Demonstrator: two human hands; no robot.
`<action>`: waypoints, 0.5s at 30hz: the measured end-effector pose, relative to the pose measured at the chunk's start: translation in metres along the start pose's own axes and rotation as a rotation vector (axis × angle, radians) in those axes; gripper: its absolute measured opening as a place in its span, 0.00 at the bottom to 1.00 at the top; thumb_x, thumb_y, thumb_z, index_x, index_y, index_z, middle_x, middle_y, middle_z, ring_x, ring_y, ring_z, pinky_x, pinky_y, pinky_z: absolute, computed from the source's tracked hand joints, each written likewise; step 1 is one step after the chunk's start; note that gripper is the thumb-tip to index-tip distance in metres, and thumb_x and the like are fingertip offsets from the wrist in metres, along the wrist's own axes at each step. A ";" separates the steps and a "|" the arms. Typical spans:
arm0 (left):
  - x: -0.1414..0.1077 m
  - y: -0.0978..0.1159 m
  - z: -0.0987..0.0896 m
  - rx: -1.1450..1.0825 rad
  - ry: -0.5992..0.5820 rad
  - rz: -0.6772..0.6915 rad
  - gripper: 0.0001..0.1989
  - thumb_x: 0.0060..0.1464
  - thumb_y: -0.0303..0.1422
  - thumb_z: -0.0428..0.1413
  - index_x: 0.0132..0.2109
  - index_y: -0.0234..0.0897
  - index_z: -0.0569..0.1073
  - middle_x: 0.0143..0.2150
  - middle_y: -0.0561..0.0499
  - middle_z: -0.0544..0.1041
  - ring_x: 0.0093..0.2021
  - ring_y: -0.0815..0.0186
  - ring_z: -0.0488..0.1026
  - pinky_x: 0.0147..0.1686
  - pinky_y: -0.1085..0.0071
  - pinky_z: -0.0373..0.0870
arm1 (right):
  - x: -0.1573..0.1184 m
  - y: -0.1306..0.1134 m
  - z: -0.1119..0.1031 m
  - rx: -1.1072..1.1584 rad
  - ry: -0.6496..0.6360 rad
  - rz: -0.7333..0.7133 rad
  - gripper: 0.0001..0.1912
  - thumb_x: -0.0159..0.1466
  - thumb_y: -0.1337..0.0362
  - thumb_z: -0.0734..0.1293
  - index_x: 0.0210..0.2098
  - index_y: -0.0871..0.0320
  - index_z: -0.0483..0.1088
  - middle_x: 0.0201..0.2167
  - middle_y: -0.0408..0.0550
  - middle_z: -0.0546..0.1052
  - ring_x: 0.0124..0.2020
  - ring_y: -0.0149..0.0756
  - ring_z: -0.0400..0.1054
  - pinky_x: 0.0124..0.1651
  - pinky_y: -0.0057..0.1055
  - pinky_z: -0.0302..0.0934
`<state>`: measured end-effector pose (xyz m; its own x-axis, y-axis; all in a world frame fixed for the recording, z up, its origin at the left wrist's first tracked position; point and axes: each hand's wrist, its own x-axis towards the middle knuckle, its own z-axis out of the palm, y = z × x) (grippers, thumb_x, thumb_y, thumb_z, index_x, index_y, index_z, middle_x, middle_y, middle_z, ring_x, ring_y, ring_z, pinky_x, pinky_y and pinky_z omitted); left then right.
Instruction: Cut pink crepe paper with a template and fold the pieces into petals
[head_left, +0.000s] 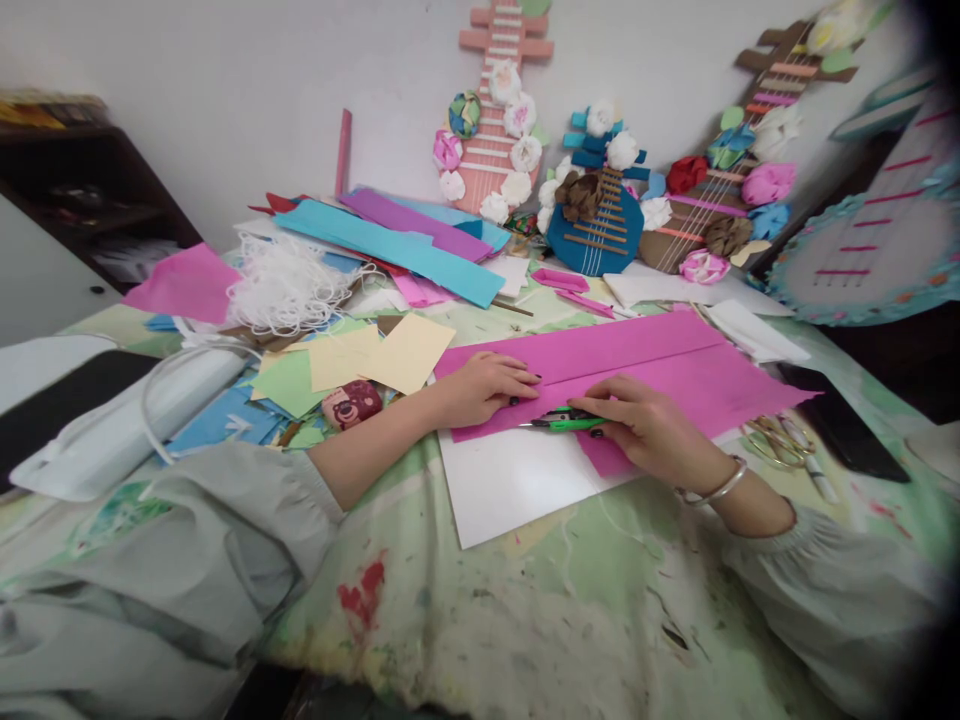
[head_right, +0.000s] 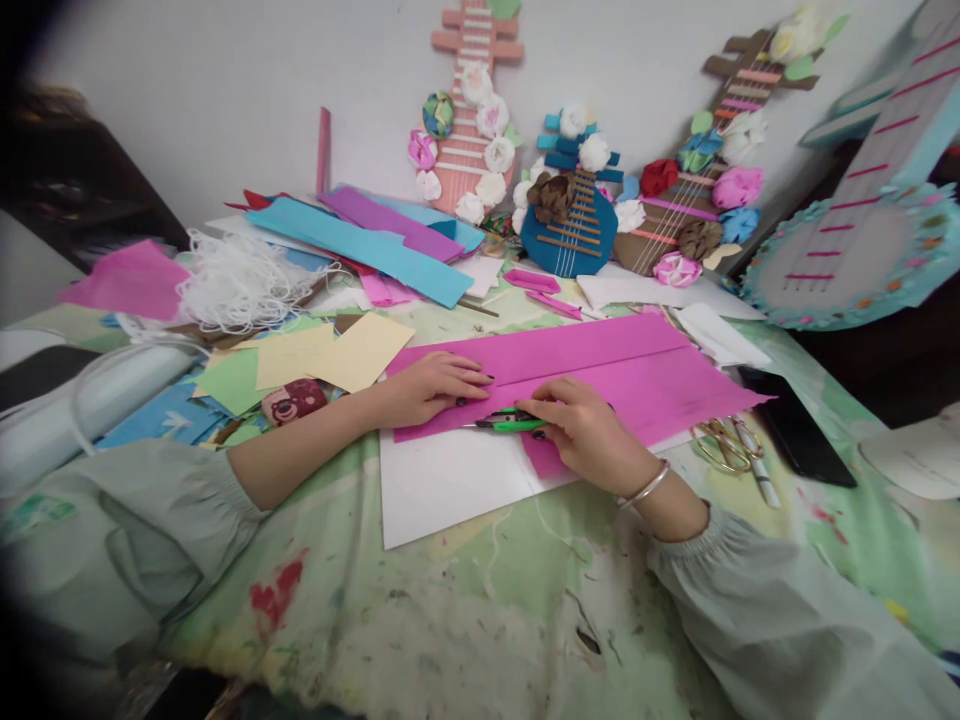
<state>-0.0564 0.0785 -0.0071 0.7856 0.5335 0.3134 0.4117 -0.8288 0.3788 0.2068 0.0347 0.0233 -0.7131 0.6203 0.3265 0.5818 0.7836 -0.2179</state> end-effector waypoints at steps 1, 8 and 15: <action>0.000 0.000 0.000 0.003 0.002 0.003 0.20 0.58 0.20 0.48 0.54 0.38 0.73 0.57 0.49 0.72 0.60 0.60 0.64 0.60 0.57 0.58 | -0.001 0.000 0.000 0.000 0.000 0.004 0.24 0.60 0.77 0.57 0.50 0.56 0.73 0.39 0.54 0.74 0.40 0.42 0.68 0.41 0.39 0.67; -0.001 -0.001 0.001 0.022 0.007 0.010 0.21 0.58 0.21 0.47 0.53 0.43 0.73 0.57 0.51 0.72 0.60 0.60 0.64 0.59 0.57 0.59 | -0.010 0.001 -0.007 -0.006 0.000 0.019 0.22 0.60 0.76 0.57 0.49 0.57 0.73 0.39 0.55 0.74 0.40 0.43 0.68 0.39 0.41 0.66; 0.001 -0.002 0.001 -0.019 -0.008 -0.020 0.23 0.56 0.18 0.48 0.54 0.41 0.73 0.57 0.51 0.72 0.61 0.60 0.63 0.60 0.57 0.58 | -0.006 -0.003 -0.004 0.022 -0.012 0.016 0.22 0.61 0.76 0.58 0.51 0.56 0.72 0.40 0.54 0.74 0.41 0.42 0.68 0.41 0.41 0.67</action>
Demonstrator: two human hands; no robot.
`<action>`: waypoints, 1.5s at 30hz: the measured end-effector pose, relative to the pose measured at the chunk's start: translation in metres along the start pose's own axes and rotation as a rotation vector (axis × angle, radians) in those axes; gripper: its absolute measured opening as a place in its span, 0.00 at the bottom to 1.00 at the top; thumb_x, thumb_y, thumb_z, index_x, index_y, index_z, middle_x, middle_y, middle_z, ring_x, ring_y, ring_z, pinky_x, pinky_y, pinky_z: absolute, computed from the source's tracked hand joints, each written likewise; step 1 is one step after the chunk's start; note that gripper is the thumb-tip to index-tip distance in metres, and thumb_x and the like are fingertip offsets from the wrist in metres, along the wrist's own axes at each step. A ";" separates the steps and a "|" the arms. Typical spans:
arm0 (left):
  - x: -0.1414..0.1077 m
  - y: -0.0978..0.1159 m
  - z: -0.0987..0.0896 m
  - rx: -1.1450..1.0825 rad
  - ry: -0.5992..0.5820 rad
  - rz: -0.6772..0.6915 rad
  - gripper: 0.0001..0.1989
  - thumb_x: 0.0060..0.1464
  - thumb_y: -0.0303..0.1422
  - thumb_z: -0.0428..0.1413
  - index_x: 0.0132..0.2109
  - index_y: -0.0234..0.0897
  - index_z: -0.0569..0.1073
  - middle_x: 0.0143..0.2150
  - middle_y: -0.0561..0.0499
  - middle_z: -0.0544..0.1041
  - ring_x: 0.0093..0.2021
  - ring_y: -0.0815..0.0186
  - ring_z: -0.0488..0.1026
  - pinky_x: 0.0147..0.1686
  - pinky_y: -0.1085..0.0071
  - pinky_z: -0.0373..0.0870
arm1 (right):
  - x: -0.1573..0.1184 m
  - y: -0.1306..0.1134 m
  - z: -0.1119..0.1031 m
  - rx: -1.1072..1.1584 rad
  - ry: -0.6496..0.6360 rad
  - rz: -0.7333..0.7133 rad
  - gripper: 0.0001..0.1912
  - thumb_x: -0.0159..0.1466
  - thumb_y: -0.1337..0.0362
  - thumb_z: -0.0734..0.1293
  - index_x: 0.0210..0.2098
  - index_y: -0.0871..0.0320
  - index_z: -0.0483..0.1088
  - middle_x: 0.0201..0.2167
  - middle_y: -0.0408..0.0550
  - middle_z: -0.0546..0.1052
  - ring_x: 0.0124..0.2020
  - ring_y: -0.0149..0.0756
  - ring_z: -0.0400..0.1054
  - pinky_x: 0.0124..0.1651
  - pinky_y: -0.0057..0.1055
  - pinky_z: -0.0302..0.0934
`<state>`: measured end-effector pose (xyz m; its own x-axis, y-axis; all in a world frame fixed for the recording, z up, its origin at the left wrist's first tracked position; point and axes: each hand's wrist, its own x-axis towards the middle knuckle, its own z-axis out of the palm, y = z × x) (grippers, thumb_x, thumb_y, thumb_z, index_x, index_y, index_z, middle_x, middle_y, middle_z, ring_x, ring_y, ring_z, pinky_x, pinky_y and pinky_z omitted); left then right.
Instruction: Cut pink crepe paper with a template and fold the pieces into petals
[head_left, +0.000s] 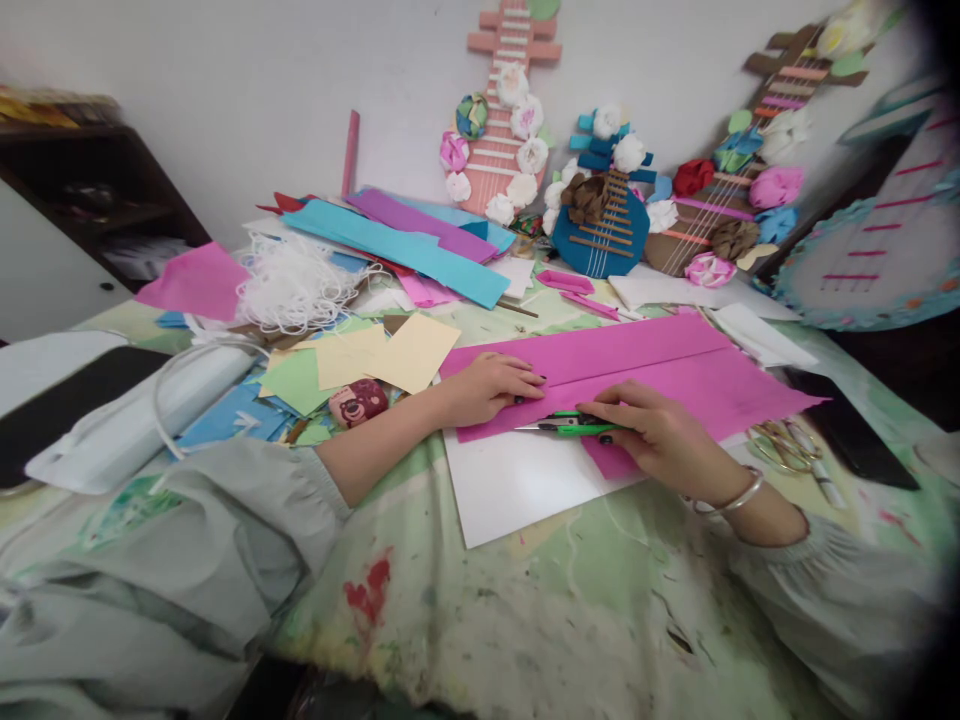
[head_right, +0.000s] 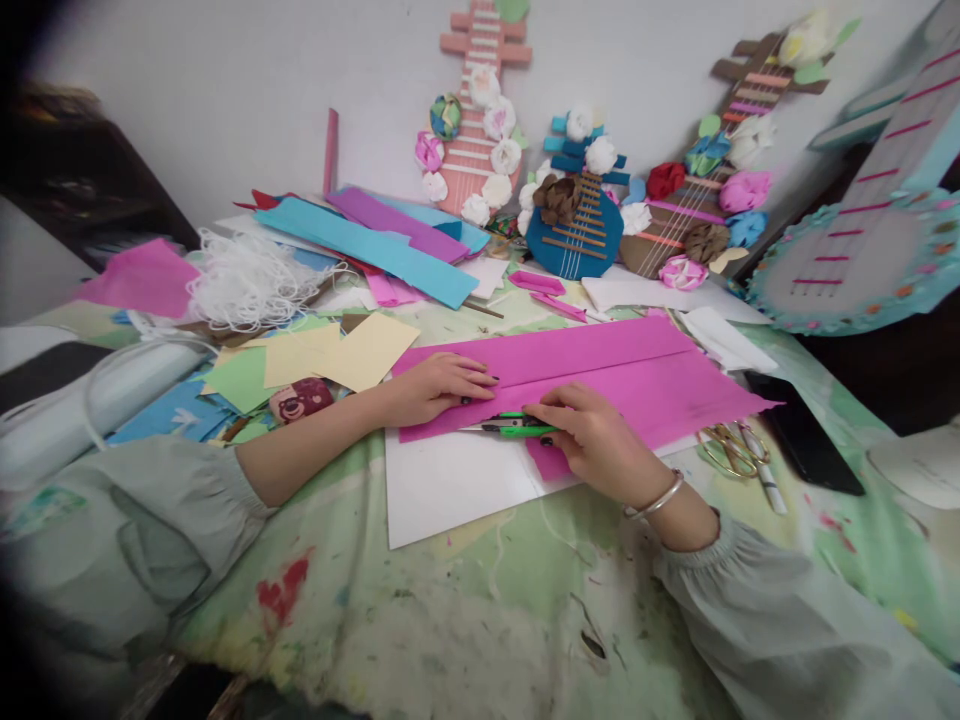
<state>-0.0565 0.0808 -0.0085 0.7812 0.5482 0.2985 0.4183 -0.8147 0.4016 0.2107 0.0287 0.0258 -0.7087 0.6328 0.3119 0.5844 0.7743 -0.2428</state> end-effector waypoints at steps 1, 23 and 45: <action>0.000 0.000 0.000 -0.005 -0.003 -0.005 0.23 0.55 0.18 0.48 0.54 0.41 0.73 0.57 0.51 0.71 0.61 0.60 0.63 0.60 0.58 0.58 | 0.002 -0.001 0.001 0.002 0.001 -0.005 0.23 0.61 0.76 0.58 0.51 0.55 0.71 0.40 0.54 0.74 0.41 0.42 0.68 0.41 0.40 0.67; 0.000 0.000 -0.001 -0.007 -0.029 -0.023 0.24 0.57 0.18 0.45 0.55 0.43 0.72 0.59 0.52 0.70 0.61 0.62 0.62 0.60 0.58 0.56 | 0.004 -0.006 0.000 0.029 0.005 -0.011 0.23 0.60 0.76 0.58 0.50 0.56 0.73 0.39 0.54 0.74 0.39 0.41 0.69 0.40 0.38 0.68; 0.002 0.001 0.000 0.020 -0.043 -0.032 0.25 0.57 0.17 0.45 0.55 0.43 0.72 0.59 0.53 0.69 0.61 0.62 0.62 0.61 0.59 0.56 | 0.025 -0.015 0.016 0.018 -0.026 -0.106 0.24 0.58 0.79 0.58 0.51 0.62 0.72 0.42 0.58 0.74 0.44 0.45 0.68 0.45 0.43 0.66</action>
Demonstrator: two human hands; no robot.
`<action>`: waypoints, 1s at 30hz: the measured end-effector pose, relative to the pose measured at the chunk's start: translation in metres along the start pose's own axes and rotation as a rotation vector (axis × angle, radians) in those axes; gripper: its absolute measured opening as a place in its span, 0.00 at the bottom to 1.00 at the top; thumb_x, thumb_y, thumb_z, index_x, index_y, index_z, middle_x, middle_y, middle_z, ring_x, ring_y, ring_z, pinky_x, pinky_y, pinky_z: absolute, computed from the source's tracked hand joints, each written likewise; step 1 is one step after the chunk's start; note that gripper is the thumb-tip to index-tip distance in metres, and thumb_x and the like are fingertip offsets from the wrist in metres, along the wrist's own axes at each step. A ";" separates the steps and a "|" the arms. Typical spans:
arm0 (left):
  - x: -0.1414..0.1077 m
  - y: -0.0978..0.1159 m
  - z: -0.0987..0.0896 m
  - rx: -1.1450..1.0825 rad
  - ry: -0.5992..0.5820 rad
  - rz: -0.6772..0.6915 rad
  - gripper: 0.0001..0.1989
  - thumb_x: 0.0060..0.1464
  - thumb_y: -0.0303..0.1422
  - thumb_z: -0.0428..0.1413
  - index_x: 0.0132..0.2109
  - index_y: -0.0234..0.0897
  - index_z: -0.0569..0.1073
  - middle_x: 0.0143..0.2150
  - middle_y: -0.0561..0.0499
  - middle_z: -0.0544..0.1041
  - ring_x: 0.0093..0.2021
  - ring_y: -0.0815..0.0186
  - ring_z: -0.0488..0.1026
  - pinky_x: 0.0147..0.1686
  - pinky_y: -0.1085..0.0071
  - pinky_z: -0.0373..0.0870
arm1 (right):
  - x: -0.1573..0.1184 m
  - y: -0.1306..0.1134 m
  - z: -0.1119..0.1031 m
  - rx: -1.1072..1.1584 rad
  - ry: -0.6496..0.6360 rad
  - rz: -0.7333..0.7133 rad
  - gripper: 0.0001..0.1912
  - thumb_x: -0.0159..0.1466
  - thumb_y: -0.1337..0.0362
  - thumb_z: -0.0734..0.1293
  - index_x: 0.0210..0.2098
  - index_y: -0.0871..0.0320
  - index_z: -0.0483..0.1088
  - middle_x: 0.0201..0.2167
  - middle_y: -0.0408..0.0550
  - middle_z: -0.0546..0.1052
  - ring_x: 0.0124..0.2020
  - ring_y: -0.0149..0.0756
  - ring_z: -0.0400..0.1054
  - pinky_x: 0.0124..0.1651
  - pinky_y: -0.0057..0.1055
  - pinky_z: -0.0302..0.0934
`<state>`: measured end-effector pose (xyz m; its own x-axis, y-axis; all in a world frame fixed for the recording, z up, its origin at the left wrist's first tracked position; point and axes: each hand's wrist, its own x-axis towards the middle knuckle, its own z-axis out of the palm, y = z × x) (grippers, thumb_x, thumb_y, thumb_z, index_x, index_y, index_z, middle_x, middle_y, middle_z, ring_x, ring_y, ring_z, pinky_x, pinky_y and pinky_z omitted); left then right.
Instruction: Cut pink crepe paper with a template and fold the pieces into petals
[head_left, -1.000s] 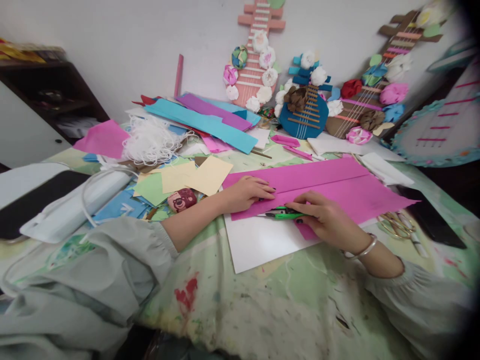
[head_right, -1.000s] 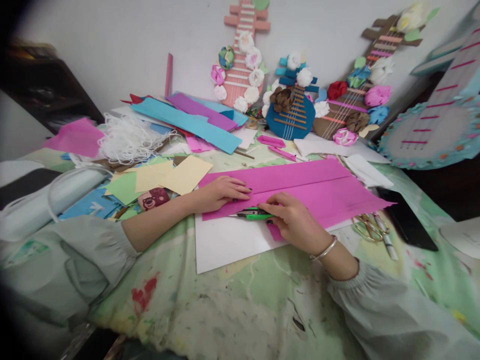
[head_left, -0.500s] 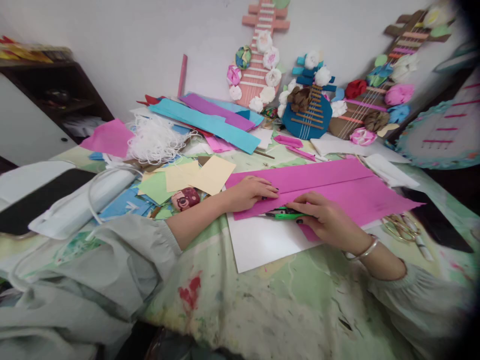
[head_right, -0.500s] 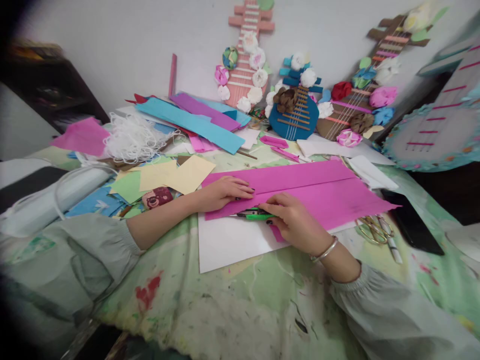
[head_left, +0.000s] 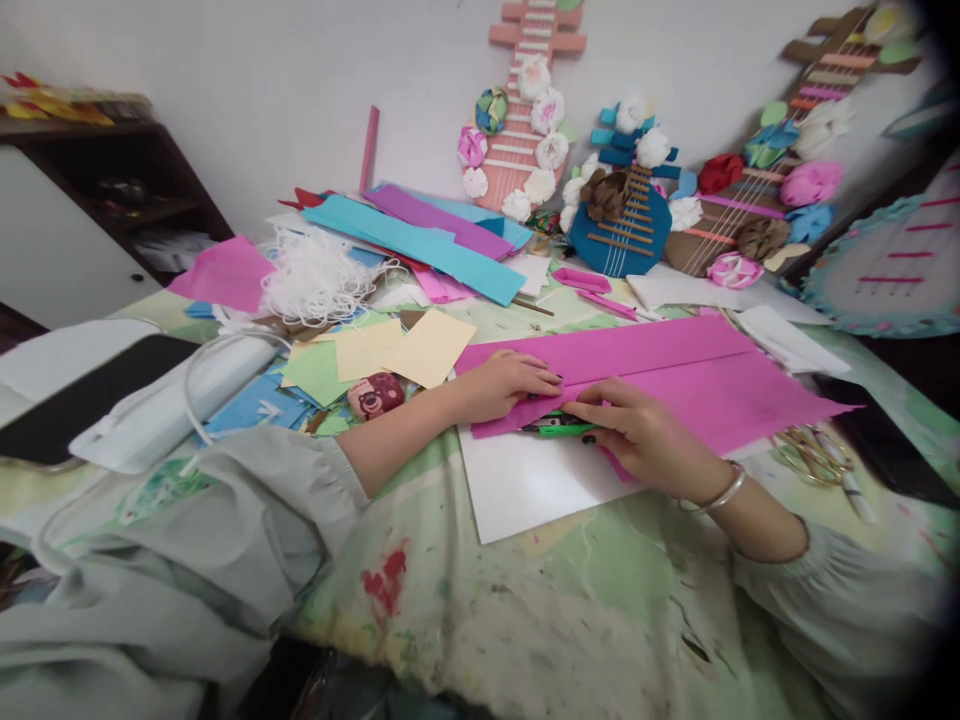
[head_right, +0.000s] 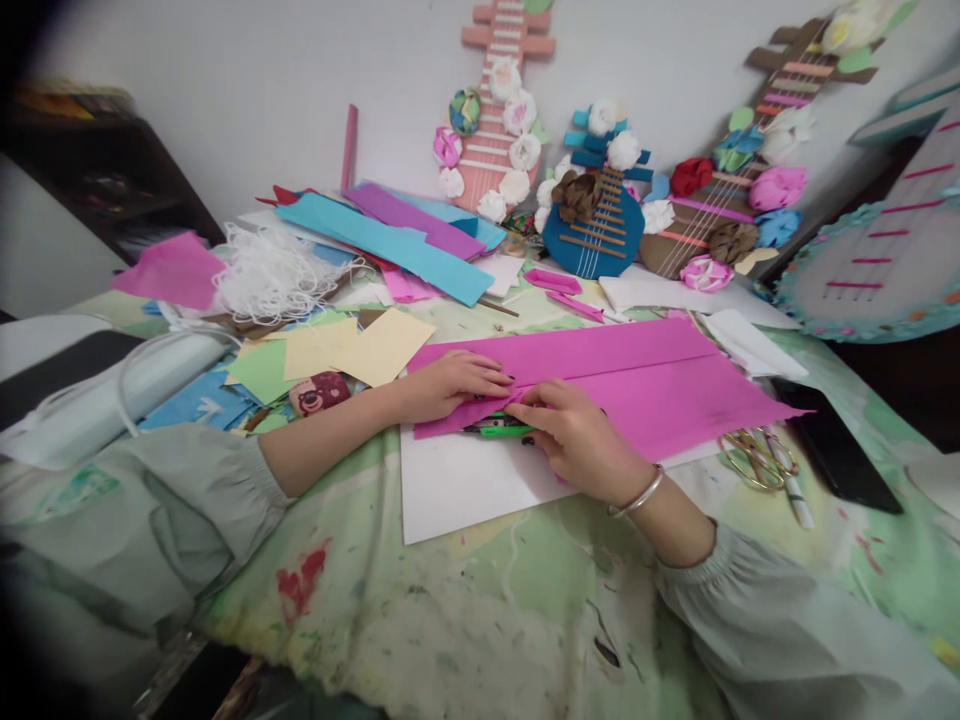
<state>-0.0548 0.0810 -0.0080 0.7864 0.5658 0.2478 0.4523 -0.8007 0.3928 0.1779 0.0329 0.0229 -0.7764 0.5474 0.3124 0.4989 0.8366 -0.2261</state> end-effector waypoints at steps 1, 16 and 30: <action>0.000 0.000 0.000 0.010 -0.002 0.001 0.25 0.57 0.17 0.45 0.55 0.43 0.72 0.60 0.54 0.69 0.62 0.62 0.62 0.61 0.59 0.56 | -0.001 -0.001 -0.001 0.000 0.005 0.000 0.24 0.58 0.79 0.58 0.51 0.62 0.72 0.41 0.58 0.74 0.43 0.44 0.68 0.44 0.42 0.66; 0.000 0.000 0.001 0.004 0.018 0.008 0.24 0.57 0.18 0.44 0.55 0.43 0.71 0.59 0.53 0.70 0.61 0.63 0.62 0.61 0.59 0.57 | -0.004 -0.011 -0.007 -0.020 -0.018 0.037 0.24 0.57 0.79 0.58 0.50 0.60 0.73 0.40 0.56 0.75 0.40 0.42 0.69 0.41 0.39 0.68; -0.001 0.002 -0.002 0.028 -0.019 0.014 0.24 0.58 0.19 0.44 0.55 0.43 0.71 0.60 0.53 0.69 0.62 0.62 0.61 0.61 0.58 0.55 | -0.007 -0.020 -0.015 -0.020 -0.035 0.076 0.24 0.58 0.77 0.57 0.49 0.59 0.73 0.37 0.55 0.74 0.36 0.41 0.70 0.35 0.36 0.67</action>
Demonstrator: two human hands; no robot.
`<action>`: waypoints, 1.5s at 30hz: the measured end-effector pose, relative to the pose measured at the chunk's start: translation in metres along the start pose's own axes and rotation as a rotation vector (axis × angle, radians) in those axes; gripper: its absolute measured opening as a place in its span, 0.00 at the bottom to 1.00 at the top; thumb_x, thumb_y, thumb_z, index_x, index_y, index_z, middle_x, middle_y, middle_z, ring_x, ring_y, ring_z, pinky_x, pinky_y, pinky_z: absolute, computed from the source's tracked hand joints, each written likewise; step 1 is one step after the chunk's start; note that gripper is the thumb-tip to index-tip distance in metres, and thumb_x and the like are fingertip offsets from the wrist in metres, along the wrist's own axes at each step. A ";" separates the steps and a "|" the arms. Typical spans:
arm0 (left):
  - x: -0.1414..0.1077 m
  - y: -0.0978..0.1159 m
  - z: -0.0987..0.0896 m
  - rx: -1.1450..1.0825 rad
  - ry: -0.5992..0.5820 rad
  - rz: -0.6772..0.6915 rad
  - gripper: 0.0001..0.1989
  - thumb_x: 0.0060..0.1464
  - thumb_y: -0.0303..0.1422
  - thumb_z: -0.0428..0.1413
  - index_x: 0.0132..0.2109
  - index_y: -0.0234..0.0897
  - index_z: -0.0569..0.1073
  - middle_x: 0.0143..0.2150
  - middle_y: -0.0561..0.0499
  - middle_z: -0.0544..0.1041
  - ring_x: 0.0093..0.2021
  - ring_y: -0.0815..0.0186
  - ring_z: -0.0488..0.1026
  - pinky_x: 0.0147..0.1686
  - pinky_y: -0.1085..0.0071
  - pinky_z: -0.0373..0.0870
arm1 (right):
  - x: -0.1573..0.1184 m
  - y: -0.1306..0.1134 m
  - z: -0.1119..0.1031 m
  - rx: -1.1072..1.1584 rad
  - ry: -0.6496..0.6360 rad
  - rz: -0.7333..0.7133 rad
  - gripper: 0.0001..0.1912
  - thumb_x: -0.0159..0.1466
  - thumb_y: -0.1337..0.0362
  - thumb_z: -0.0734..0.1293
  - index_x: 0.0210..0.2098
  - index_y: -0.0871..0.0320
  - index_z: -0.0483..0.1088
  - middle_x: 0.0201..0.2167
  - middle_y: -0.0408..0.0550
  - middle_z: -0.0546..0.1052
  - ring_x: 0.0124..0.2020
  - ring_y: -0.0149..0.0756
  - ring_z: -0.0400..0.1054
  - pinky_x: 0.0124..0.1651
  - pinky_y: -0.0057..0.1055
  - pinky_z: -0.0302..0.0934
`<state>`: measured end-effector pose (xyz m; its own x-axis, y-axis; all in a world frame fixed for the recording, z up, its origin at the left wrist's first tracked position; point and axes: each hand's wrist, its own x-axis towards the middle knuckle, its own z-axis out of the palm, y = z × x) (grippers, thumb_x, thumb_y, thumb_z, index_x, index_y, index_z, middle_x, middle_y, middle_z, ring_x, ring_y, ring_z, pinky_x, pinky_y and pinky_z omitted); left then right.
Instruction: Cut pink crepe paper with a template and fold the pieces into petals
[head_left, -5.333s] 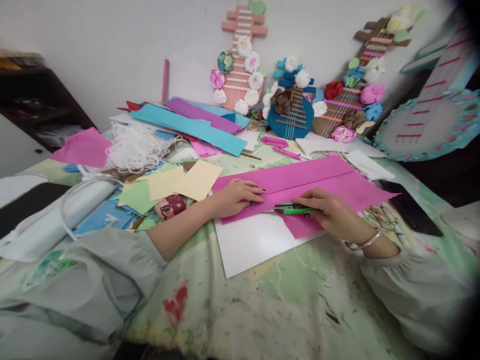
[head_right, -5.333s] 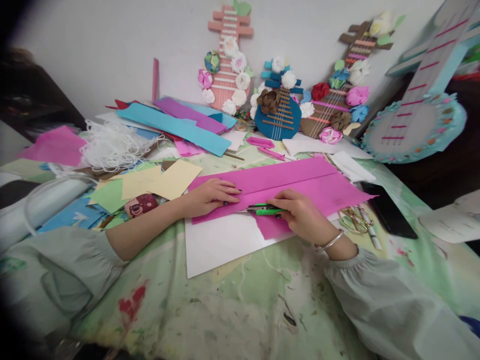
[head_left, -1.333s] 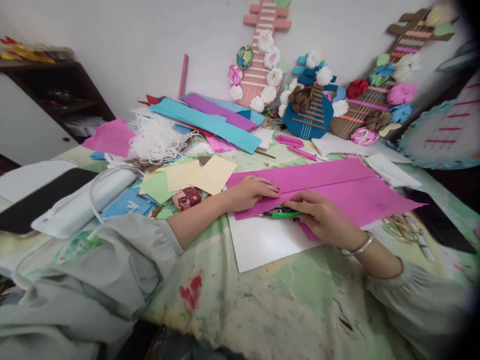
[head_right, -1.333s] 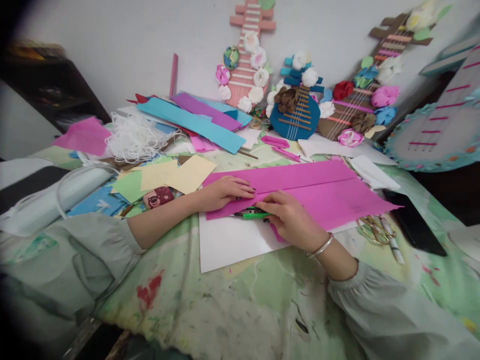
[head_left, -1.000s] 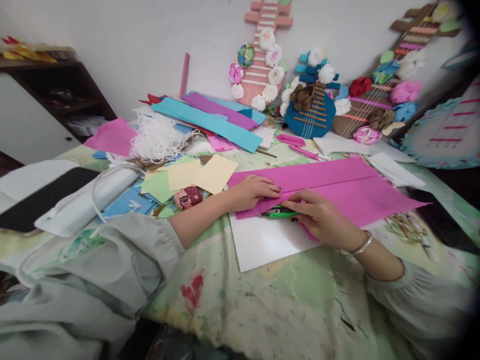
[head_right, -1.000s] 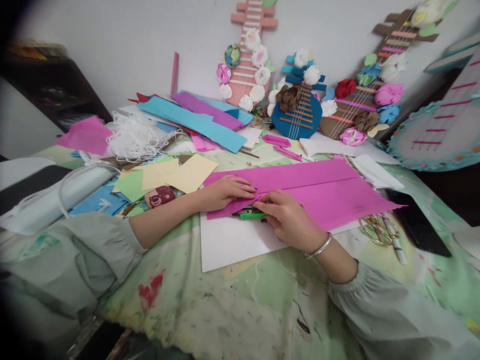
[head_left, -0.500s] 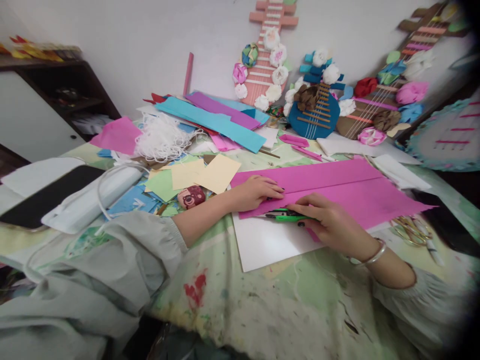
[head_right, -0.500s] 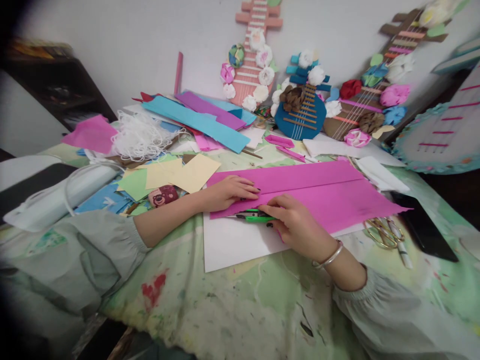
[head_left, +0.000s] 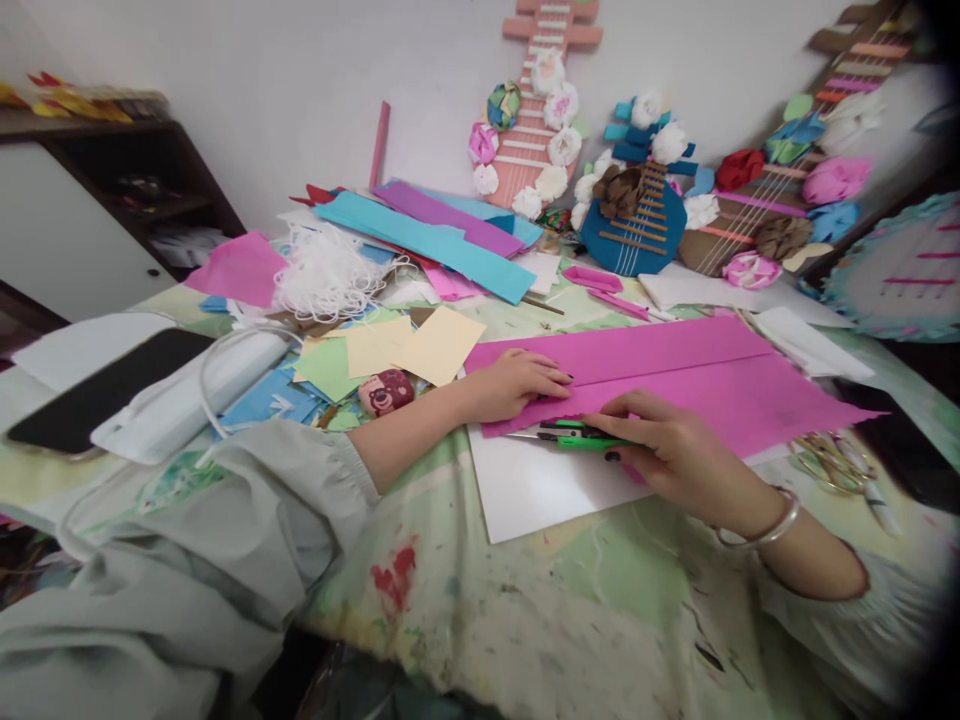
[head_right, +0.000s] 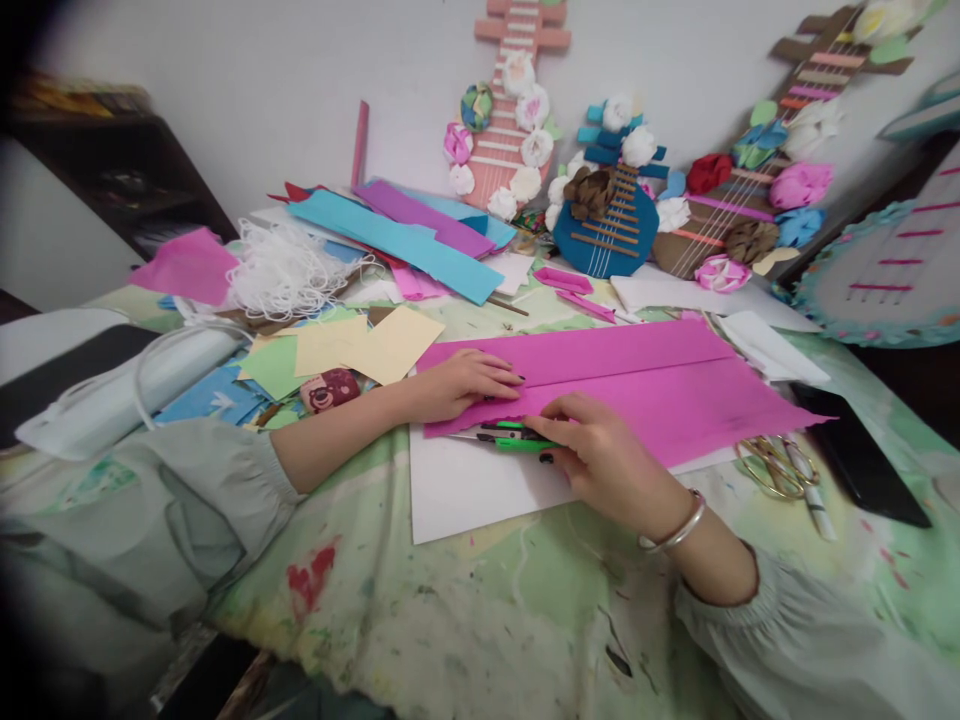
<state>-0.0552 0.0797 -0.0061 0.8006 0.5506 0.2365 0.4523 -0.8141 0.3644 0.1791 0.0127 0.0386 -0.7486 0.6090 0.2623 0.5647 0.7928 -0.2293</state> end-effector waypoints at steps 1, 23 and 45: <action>0.000 0.000 0.000 -0.002 -0.001 -0.001 0.24 0.58 0.19 0.44 0.55 0.43 0.71 0.60 0.52 0.69 0.62 0.62 0.61 0.61 0.58 0.55 | 0.000 0.000 0.000 0.001 -0.002 0.001 0.24 0.59 0.77 0.57 0.49 0.58 0.73 0.37 0.55 0.74 0.36 0.41 0.70 0.35 0.36 0.66; 0.000 -0.001 0.001 0.002 0.016 -0.013 0.24 0.57 0.19 0.44 0.55 0.43 0.72 0.60 0.53 0.69 0.62 0.62 0.61 0.60 0.57 0.56 | 0.004 -0.012 0.003 0.017 -0.046 0.004 0.24 0.56 0.79 0.58 0.49 0.59 0.72 0.38 0.55 0.74 0.37 0.40 0.69 0.38 0.36 0.66; -0.002 0.002 0.002 0.021 0.020 -0.005 0.21 0.61 0.22 0.44 0.55 0.43 0.71 0.60 0.52 0.69 0.63 0.61 0.60 0.61 0.57 0.55 | 0.002 -0.027 0.011 -0.013 -0.058 -0.007 0.20 0.61 0.77 0.57 0.47 0.62 0.73 0.37 0.57 0.73 0.38 0.43 0.66 0.38 0.40 0.64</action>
<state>-0.0549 0.0769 -0.0075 0.7907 0.5577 0.2526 0.4644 -0.8152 0.3461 0.1589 -0.0076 0.0345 -0.7714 0.6011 0.2091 0.5633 0.7978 -0.2152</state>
